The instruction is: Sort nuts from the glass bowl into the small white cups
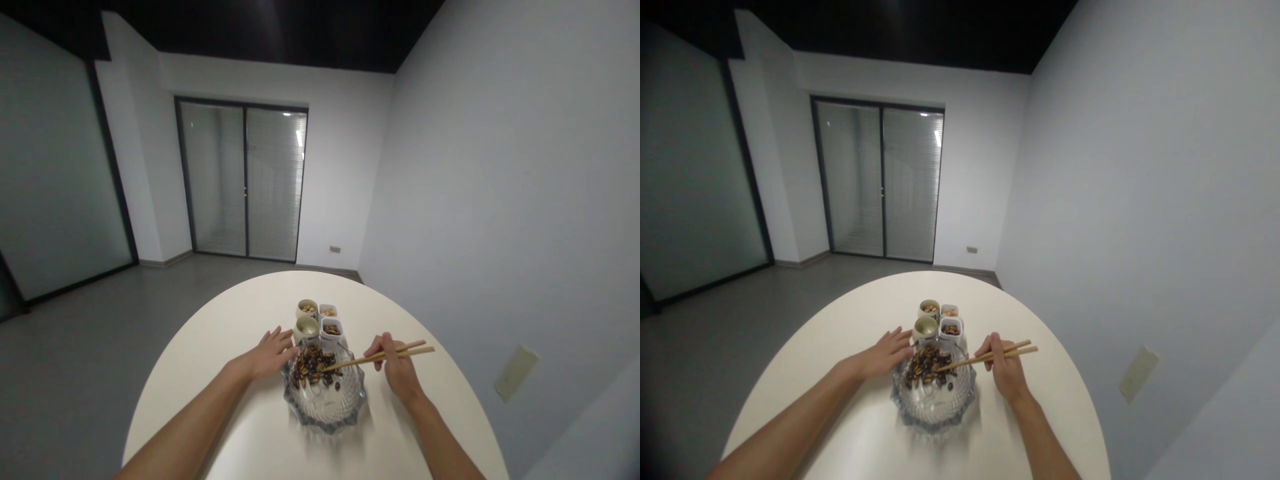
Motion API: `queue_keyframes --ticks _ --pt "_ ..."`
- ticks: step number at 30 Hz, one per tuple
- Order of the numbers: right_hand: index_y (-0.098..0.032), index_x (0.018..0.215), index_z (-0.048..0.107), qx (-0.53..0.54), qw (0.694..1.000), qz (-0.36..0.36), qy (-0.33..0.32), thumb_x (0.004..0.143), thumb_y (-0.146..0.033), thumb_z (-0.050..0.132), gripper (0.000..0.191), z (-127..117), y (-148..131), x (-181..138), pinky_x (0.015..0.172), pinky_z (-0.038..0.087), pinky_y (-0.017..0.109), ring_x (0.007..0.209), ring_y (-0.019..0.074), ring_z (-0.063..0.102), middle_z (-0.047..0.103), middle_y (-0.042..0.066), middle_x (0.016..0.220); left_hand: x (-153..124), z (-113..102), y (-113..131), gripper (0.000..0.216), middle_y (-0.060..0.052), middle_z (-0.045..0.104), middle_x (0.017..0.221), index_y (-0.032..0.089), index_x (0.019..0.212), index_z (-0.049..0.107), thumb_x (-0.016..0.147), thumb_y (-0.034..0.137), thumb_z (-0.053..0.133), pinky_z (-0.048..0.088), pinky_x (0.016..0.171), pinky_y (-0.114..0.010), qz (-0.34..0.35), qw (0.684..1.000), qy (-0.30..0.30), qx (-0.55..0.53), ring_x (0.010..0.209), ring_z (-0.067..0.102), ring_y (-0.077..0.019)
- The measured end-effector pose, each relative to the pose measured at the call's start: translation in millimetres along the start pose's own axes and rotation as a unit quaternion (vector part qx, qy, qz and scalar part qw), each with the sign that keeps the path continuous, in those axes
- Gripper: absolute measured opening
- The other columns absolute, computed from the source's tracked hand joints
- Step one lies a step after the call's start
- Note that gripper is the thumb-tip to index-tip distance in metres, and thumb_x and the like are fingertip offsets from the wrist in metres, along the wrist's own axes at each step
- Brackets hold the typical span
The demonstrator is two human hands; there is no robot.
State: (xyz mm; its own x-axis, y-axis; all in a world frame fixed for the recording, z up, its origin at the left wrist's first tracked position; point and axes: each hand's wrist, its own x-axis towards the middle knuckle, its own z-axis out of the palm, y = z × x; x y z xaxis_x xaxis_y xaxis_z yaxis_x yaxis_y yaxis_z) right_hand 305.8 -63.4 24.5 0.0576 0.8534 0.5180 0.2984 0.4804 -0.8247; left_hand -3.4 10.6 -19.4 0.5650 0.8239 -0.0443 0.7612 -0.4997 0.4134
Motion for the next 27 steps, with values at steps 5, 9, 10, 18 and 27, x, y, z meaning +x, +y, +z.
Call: queue_keyframes --ticks 5,9,10,18,27 --pt "-0.017 0.064 0.074 -0.044 0.998 0.001 -0.043 0.093 -0.067 0.041 0.067 2.0 3.9 -1.1 0.050 0.045 0.026 0.048 0.0159 0.057 0.059 0.003 0.047 1.6 1.0 2.2 0.055 -0.005 0.023 0.160 0.028 0.139 0.053 0.105 0.058 0.022 0.008 0.115 -0.059 -0.008 1.000 0.000 0.002 0.147 0.008 -0.0356" --pt "-0.018 0.069 0.075 -0.046 0.998 -0.027 -0.036 0.096 -0.064 0.038 0.065 -0.8 1.2 -0.6 0.052 0.047 0.026 0.050 0.0165 0.060 0.063 0.004 0.050 1.1 0.0 3.7 0.055 -0.005 0.022 0.161 0.028 0.139 0.052 0.104 0.059 0.023 0.007 0.115 -0.058 -0.009 1.000 -0.004 -0.004 0.147 0.007 -0.0350" --pt "-0.018 0.069 0.075 -0.048 0.998 -0.034 -0.030 0.096 -0.064 0.037 0.065 -2.0 0.1 -0.2 0.053 0.048 0.026 0.050 0.0166 0.061 0.064 0.004 0.051 0.9 0.0 3.3 0.055 -0.005 0.022 0.161 0.028 0.139 0.052 0.104 0.059 0.023 0.007 0.115 -0.058 -0.008 1.000 -0.003 -0.006 0.147 0.007 -0.0349" --pt "-0.018 0.055 0.071 -0.050 0.996 -0.040 0.059 0.092 -0.066 0.044 0.067 -5.9 5.2 0.4 0.043 0.045 0.026 0.042 0.0158 0.057 0.061 0.005 0.044 0.9 1.5 0.2 0.057 -0.004 0.022 0.161 0.029 0.140 0.051 0.104 0.061 0.022 0.007 0.116 -0.058 -0.011 1.000 -0.003 -0.008 0.147 0.007 -0.0347" --pt "-0.019 0.058 0.075 -0.092 0.994 -0.054 0.027 0.091 -0.063 0.049 0.061 -6.9 2.4 0.7 0.045 0.047 0.028 0.042 0.0168 0.057 0.061 0.004 0.043 2.8 3.3 -3.3 0.059 -0.005 0.022 0.161 0.030 0.143 0.049 0.103 0.064 0.020 0.007 0.116 -0.057 -0.005 1.000 -0.001 -0.004 0.147 0.006 -0.0344"
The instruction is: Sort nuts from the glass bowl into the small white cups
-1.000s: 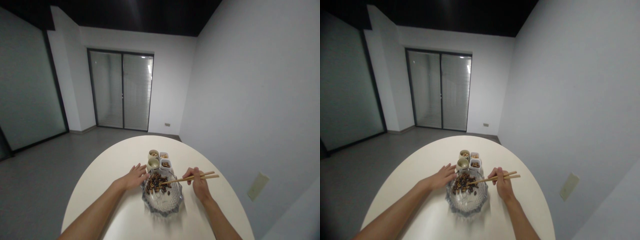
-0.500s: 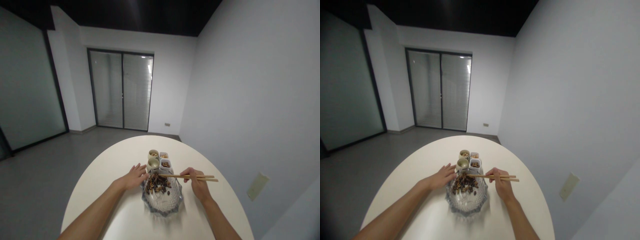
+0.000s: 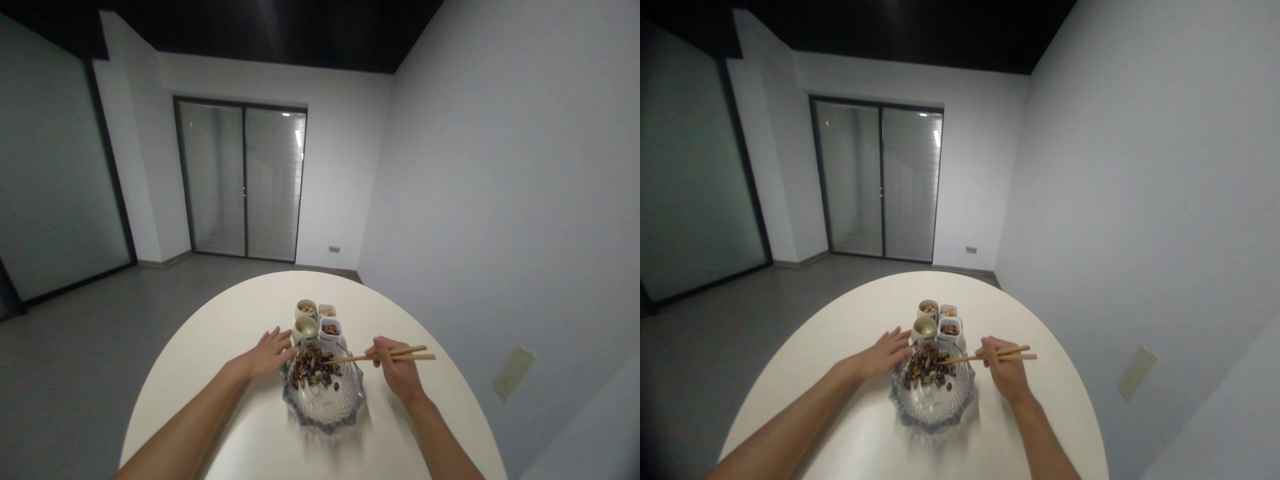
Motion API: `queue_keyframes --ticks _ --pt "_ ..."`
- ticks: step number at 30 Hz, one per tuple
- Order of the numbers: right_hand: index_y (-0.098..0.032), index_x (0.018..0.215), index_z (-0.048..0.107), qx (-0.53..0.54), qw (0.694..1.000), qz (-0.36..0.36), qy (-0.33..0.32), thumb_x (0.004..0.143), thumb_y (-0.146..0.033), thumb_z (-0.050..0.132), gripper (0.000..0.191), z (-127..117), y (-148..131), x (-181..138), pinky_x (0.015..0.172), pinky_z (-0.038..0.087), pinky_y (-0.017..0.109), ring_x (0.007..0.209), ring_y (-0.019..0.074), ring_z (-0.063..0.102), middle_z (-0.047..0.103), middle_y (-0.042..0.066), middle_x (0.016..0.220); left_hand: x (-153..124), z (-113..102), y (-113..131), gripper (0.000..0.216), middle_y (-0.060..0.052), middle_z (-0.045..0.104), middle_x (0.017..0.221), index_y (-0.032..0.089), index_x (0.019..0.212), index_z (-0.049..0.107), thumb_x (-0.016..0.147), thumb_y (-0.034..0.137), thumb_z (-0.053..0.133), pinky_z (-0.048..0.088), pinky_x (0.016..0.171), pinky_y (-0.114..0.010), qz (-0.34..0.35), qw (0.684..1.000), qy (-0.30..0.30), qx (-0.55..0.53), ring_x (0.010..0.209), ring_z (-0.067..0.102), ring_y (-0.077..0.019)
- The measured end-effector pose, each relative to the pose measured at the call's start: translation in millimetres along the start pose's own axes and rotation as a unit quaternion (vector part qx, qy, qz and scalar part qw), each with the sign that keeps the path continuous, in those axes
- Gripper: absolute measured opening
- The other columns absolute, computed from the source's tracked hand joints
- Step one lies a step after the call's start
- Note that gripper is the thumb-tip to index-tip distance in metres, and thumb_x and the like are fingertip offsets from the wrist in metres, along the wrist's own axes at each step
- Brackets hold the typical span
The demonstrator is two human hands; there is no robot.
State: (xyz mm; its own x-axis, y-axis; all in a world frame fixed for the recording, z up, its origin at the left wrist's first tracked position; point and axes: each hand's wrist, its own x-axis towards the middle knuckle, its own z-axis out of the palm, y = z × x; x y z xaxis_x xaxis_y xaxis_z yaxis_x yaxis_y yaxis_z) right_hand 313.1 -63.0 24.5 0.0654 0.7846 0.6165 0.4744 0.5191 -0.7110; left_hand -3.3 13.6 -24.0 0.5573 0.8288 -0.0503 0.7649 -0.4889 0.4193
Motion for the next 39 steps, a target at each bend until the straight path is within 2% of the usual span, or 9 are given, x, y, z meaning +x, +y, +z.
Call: queue_keyframes --ticks 3,6,10,21,25,31,36,39 --pt "-0.019 0.060 0.075 -0.015 0.999 -0.006 -0.035 0.093 -0.059 0.050 0.058 0.4 -4.0 -0.3 0.048 0.046 0.027 0.045 0.0165 0.058 0.060 0.003 0.045 0.4 0.1 0.0 0.060 -0.005 0.022 0.161 0.030 0.146 0.044 0.103 0.063 0.020 0.008 0.116 -0.058 0.000 1.000 0.000 0.005 0.147 0.007 -0.0345" --pt "-0.018 0.063 0.075 -0.003 0.999 -0.001 -0.044 0.094 -0.059 0.047 0.059 1.2 -5.9 -0.9 0.048 0.046 0.027 0.046 0.0169 0.058 0.060 0.003 0.046 0.4 -0.1 1.6 0.059 -0.006 0.023 0.160 0.029 0.145 0.046 0.104 0.063 0.020 0.009 0.116 -0.058 0.000 1.000 0.004 0.011 0.147 0.008 -0.0352" --pt "-0.017 0.063 0.075 0.010 0.999 -0.001 -0.032 0.094 -0.060 0.046 0.060 1.6 -6.4 -1.0 0.050 0.047 0.028 0.046 0.0171 0.059 0.060 0.003 0.045 0.8 0.3 2.2 0.060 -0.006 0.023 0.160 0.028 0.141 0.051 0.103 0.063 0.020 0.009 0.115 -0.058 -0.003 1.000 0.000 0.018 0.147 0.009 -0.0354" --pt "-0.018 0.062 0.074 0.015 1.000 -0.007 0.013 0.094 -0.060 0.045 0.060 0.2 -2.7 -0.4 0.047 0.048 0.028 0.043 0.0171 0.058 0.061 0.004 0.044 2.9 2.2 -1.3 0.062 -0.007 0.022 0.161 0.027 0.144 0.047 0.103 0.064 0.019 0.008 0.116 -0.058 -0.003 1.000 -0.006 0.011 0.147 0.007 -0.0350" --pt "-0.018 0.061 0.074 0.013 1.000 -0.024 0.009 0.095 -0.059 0.044 0.061 0.9 -6.1 -1.5 0.046 0.048 0.028 0.043 0.0174 0.058 0.060 0.004 0.044 2.2 2.6 -0.3 0.059 -0.005 0.023 0.160 0.030 0.143 0.048 0.103 0.063 0.020 0.009 0.115 -0.058 -0.004 1.000 0.002 0.012 0.147 0.008 -0.0348" --pt "-0.020 0.064 0.073 -0.032 0.992 -0.124 0.011 0.101 -0.047 0.040 0.057 6.0 -7.2 -8.0 0.047 0.043 0.027 0.045 0.0157 0.058 0.060 0.003 0.049 2.2 2.7 -1.1 0.059 -0.004 0.023 0.160 0.030 0.141 0.050 0.103 0.063 0.021 0.008 0.115 -0.058 0.003 1.000 0.005 0.003 0.147 0.007 -0.0349" --pt "-0.021 0.061 0.067 -0.108 0.966 -0.235 0.002 0.102 -0.045 0.039 0.055 13.1 -9.0 -12.2 0.049 0.037 0.028 0.045 0.0147 0.051 0.055 0.002 0.047 -1.2 -2.2 4.4 0.057 -0.005 0.024 0.160 0.028 0.139 0.052 0.104 0.060 0.021 0.008 0.115 -0.059 0.000 1.000 -0.002 0.014 0.147 0.009 -0.0363" --pt "-0.021 0.059 0.061 -0.114 0.950 -0.289 0.002 0.103 -0.038 0.037 0.053 17.8 -12.1 -11.9 0.051 0.035 0.030 0.046 0.0150 0.049 0.053 0.002 0.048 -4.2 -5.5 8.3 0.054 -0.003 0.025 0.160 0.030 0.138 0.053 0.104 0.059 0.022 0.009 0.115 -0.058 -0.003 1.000 -0.004 0.014 0.147 0.010 -0.0354"
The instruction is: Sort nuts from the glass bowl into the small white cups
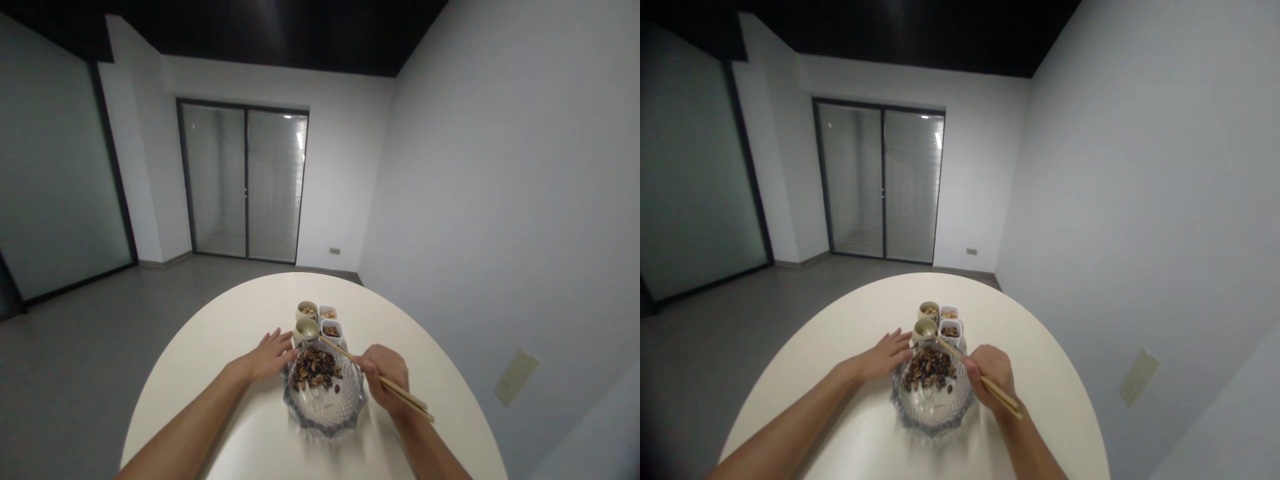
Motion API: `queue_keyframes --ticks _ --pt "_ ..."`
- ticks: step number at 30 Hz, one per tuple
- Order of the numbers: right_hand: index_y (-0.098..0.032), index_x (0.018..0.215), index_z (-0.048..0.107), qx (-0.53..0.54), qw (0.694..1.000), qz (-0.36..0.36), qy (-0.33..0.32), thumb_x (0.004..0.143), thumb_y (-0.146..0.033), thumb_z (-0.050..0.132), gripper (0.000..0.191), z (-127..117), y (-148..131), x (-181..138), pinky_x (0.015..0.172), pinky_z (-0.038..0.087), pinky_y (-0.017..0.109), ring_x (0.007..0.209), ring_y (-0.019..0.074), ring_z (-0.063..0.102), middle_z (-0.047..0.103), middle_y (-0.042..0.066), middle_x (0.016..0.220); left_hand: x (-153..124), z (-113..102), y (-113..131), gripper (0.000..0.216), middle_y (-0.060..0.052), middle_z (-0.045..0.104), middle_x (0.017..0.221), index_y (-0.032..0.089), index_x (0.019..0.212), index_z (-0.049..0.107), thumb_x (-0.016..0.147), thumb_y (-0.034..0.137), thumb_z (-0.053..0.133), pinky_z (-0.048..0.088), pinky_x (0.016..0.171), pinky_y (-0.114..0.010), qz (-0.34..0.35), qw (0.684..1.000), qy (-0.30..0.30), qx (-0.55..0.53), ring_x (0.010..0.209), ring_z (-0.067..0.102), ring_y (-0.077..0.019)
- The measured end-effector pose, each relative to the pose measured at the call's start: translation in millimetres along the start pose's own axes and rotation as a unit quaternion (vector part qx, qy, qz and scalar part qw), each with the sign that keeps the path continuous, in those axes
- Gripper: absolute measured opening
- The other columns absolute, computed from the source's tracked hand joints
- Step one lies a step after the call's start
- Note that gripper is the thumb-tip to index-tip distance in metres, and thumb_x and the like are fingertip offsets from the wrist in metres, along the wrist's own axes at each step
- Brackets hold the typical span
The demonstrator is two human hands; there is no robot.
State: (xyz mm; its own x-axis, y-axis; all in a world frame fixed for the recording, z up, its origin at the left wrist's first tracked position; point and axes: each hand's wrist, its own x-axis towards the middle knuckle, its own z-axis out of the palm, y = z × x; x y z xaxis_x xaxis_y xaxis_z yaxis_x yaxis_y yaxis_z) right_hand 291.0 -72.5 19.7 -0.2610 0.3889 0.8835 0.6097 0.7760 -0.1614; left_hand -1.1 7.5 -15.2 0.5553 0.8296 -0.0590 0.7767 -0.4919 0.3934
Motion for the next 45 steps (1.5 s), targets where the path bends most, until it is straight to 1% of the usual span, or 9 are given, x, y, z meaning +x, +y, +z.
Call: queue_keyframes --ticks 3,7,10,16,21,30,34,40,45 --pt "-0.022 0.058 0.058 0.010 1.000 -0.024 -0.013 0.102 -0.035 0.038 0.050 4.3 -2.4 4.0 0.052 0.035 0.031 0.047 0.0154 0.049 0.052 0.002 0.049 -1.9 -2.0 1.4 0.054 -0.003 0.025 0.160 0.030 0.138 0.053 0.104 0.058 0.023 0.008 0.116 -0.058 0.001 1.000 0.000 -0.004 0.147 0.010 -0.0354" --pt "-0.023 0.059 0.060 0.025 0.998 -0.010 -0.052 0.101 -0.045 0.041 0.051 11.4 -4.5 11.0 0.054 0.039 0.031 0.050 0.0163 0.052 0.055 0.003 0.050 -2.0 -1.6 -0.8 0.055 -0.004 0.024 0.160 0.030 0.142 0.050 0.104 0.059 0.022 0.008 0.116 -0.058 0.003 1.000 0.002 -0.013 0.147 0.009 -0.0361" --pt "-0.023 0.062 0.063 0.041 0.997 -0.015 -0.062 0.100 -0.047 0.043 0.049 16.8 -4.7 15.6 0.054 0.040 0.030 0.050 0.0162 0.053 0.057 0.003 0.052 -1.0 -0.4 -3.6 0.057 -0.005 0.023 0.160 0.030 0.147 0.044 0.104 0.060 0.021 0.007 0.115 -0.059 0.007 1.000 0.002 -0.017 0.147 0.010 -0.0367" --pt "-0.021 0.071 0.068 0.025 0.997 -0.047 -0.058 0.102 -0.041 0.041 0.046 19.8 -1.3 19.1 0.055 0.041 0.029 0.054 0.0165 0.055 0.061 0.004 0.058 -0.4 -1.9 -3.0 0.055 -0.004 0.024 0.160 0.030 0.141 0.052 0.104 0.060 0.024 0.007 0.115 -0.060 0.005 1.000 0.003 -0.019 0.146 0.010 -0.0371" --pt "-0.019 0.075 0.068 0.012 0.996 -0.069 -0.056 0.103 -0.035 0.038 0.044 19.0 1.4 18.8 0.057 0.041 0.029 0.057 0.0168 0.057 0.063 0.005 0.061 -2.0 -5.3 1.6 0.057 -0.007 0.024 0.160 0.025 0.140 0.052 0.104 0.058 0.024 0.008 0.116 -0.058 -0.002 1.000 0.000 -0.016 0.147 0.009 -0.0365" --pt "-0.019 0.072 0.065 -0.007 0.997 -0.077 -0.023 0.105 -0.041 0.034 0.051 20.5 2.9 18.9 0.054 0.038 0.027 0.053 0.0142 0.053 0.059 0.002 0.057 -0.1 -2.0 0.4 0.059 -0.005 0.023 0.160 0.028 0.144 0.048 0.104 0.061 0.021 0.007 0.115 -0.059 0.000 1.000 0.000 -0.017 0.147 0.009 -0.0372" --pt "-0.020 0.065 0.062 -0.012 0.999 -0.030 0.000 0.104 -0.042 0.035 0.052 18.9 3.0 15.0 0.051 0.036 0.026 0.049 0.0131 0.052 0.055 0.000 0.052 1.0 -1.5 -0.9 0.057 -0.005 0.024 0.160 0.028 0.141 0.051 0.104 0.060 0.022 0.008 0.115 -0.058 0.001 1.000 0.004 -0.016 0.147 0.009 -0.0365" --pt "-0.020 0.054 0.058 0.017 0.994 0.105 0.029 0.098 -0.043 0.050 0.051 4.2 0.8 9.1 0.047 0.038 0.024 0.044 0.0123 0.053 0.057 0.000 0.047 1.1 -4.0 -0.4 0.057 -0.005 0.024 0.160 0.027 0.142 0.050 0.104 0.060 0.023 0.008 0.116 -0.057 0.000 1.000 0.001 -0.016 0.147 0.008 -0.0351" --pt "-0.020 0.048 0.054 0.083 0.981 0.173 0.010 0.093 -0.043 0.057 0.050 -3.0 -0.5 7.1 0.044 0.039 0.023 0.041 0.0126 0.052 0.056 -0.001 0.043 0.9 -4.2 1.9 0.056 -0.004 0.022 0.161 0.029 0.143 0.048 0.104 0.060 0.022 0.008 0.116 -0.058 0.000 1.000 -0.002 -0.018 0.147 0.007 -0.0348"
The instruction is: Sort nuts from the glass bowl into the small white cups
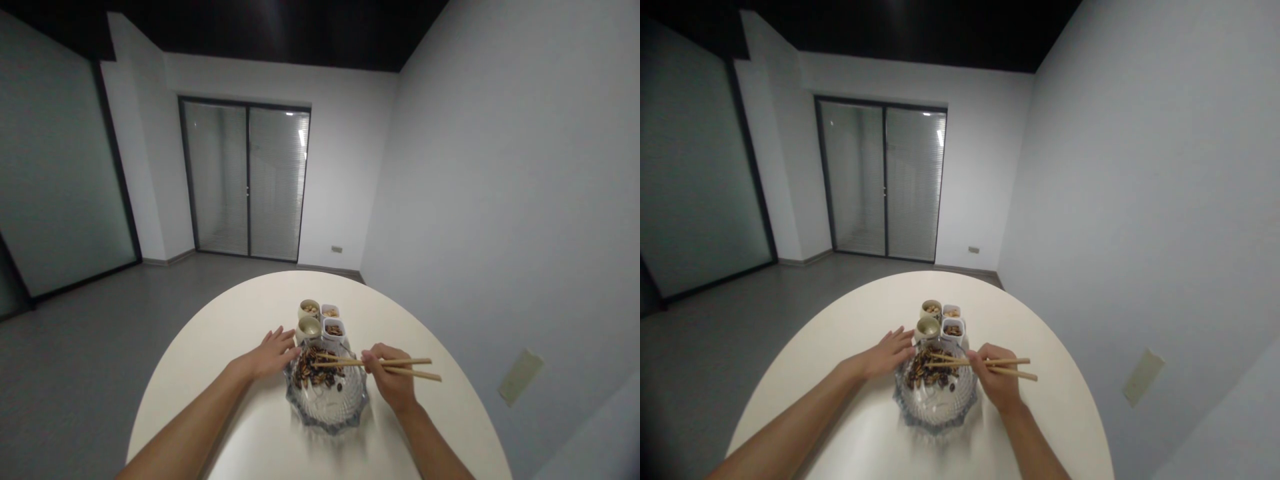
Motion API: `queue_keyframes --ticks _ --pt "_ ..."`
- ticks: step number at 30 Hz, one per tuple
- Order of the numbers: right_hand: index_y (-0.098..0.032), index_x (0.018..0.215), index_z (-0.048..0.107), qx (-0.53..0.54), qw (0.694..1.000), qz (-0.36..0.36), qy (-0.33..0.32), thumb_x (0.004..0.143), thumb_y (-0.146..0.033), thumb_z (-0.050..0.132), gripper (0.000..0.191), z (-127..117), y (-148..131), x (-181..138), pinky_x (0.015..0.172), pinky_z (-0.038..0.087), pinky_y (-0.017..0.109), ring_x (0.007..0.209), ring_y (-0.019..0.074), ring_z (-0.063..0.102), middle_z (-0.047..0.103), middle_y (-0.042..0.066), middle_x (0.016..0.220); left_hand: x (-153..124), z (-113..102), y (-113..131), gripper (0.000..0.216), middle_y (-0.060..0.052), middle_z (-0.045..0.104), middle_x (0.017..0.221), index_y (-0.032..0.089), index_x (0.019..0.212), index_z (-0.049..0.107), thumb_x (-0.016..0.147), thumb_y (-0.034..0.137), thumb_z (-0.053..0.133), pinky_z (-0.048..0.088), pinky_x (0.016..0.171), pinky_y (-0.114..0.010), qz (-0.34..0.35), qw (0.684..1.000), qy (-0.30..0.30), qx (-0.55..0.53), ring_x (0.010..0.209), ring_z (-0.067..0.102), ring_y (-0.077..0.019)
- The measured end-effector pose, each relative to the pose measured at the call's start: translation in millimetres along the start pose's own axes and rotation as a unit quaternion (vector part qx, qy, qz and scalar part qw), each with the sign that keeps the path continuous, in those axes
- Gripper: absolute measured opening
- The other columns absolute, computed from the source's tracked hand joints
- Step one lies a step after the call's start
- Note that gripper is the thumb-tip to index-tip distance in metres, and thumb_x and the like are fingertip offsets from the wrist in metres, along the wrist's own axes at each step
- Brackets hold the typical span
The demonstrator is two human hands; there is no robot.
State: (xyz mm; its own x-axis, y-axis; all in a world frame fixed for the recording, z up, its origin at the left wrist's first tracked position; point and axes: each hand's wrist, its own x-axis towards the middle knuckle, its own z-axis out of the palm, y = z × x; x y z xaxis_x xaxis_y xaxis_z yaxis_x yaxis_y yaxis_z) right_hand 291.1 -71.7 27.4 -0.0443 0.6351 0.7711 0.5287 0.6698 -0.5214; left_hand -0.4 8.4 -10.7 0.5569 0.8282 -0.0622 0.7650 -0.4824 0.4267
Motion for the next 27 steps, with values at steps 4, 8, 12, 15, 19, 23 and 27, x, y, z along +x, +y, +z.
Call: queue_keyframes --ticks 4,8,12,15,19,23,27 --pt "-0.020 0.048 0.055 0.014 0.999 0.019 -0.036 0.093 -0.044 0.055 0.051 1.7 1.6 -1.6 0.043 0.039 0.023 0.040 0.0120 0.051 0.056 0.000 0.043 1.8 1.6 -1.5 0.056 -0.003 0.022 0.161 0.029 0.144 0.047 0.104 0.060 0.023 0.008 0.116 -0.058 0.002 1.000 0.000 -0.001 0.147 0.007 -0.0350" --pt "-0.020 0.050 0.055 0.015 0.997 0.037 -0.069 0.095 -0.044 0.050 0.052 4.1 3.3 -2.7 0.042 0.037 0.022 0.040 0.0113 0.050 0.053 -0.001 0.043 4.9 5.5 -4.8 0.057 -0.005 0.023 0.160 0.028 0.144 0.047 0.104 0.060 0.022 0.009 0.115 -0.058 0.005 1.000 0.003 0.008 0.147 0.008 -0.0358" --pt "-0.019 0.053 0.058 0.011 0.992 0.062 -0.112 0.096 -0.044 0.050 0.050 6.2 4.7 -2.3 0.047 0.040 0.022 0.044 0.0124 0.054 0.058 0.000 0.047 7.7 8.9 -6.2 0.056 -0.004 0.022 0.161 0.031 0.147 0.044 0.104 0.060 0.022 0.008 0.115 -0.059 0.004 1.000 0.008 0.010 0.147 0.008 -0.0346" --pt "-0.019 0.056 0.062 0.017 0.990 0.069 -0.123 0.095 -0.044 0.052 0.048 6.5 5.2 -2.0 0.049 0.041 0.023 0.048 0.0136 0.058 0.063 0.001 0.052 8.7 9.3 -5.8 0.055 -0.003 0.022 0.161 0.034 0.150 0.038 0.104 0.060 0.022 0.008 0.114 -0.060 0.007 1.000 0.007 0.005 0.147 0.007 -0.0353" --pt "-0.019 0.059 0.065 0.033 0.992 0.082 -0.086 0.094 -0.045 0.054 0.045 4.1 5.1 -2.5 0.052 0.043 0.024 0.051 0.0149 0.059 0.065 0.002 0.054 8.0 9.2 -5.5 0.056 -0.003 0.023 0.161 0.035 0.151 0.036 0.104 0.061 0.021 0.008 0.114 -0.061 0.011 1.000 0.008 0.004 0.147 0.008 -0.0366" --pt "-0.019 0.061 0.067 0.065 0.991 0.098 -0.065 0.095 -0.050 0.051 0.048 3.7 6.4 -3.9 0.051 0.044 0.025 0.051 0.0156 0.060 0.063 0.002 0.052 7.0 9.2 -5.7 0.056 -0.002 0.023 0.160 0.034 0.149 0.040 0.104 0.061 0.022 0.007 0.115 -0.060 0.009 1.000 0.009 0.002 0.147 0.008 -0.0360" --pt "-0.018 0.063 0.068 0.083 0.986 0.119 -0.085 0.094 -0.057 0.048 0.053 7.5 7.4 -5.1 0.046 0.043 0.024 0.047 0.0154 0.058 0.061 0.002 0.049 6.5 7.8 -4.2 0.056 -0.004 0.022 0.161 0.032 0.150 0.039 0.104 0.059 0.022 0.007 0.114 -0.061 0.005 1.000 0.005 0.005 0.147 0.008 -0.0370"
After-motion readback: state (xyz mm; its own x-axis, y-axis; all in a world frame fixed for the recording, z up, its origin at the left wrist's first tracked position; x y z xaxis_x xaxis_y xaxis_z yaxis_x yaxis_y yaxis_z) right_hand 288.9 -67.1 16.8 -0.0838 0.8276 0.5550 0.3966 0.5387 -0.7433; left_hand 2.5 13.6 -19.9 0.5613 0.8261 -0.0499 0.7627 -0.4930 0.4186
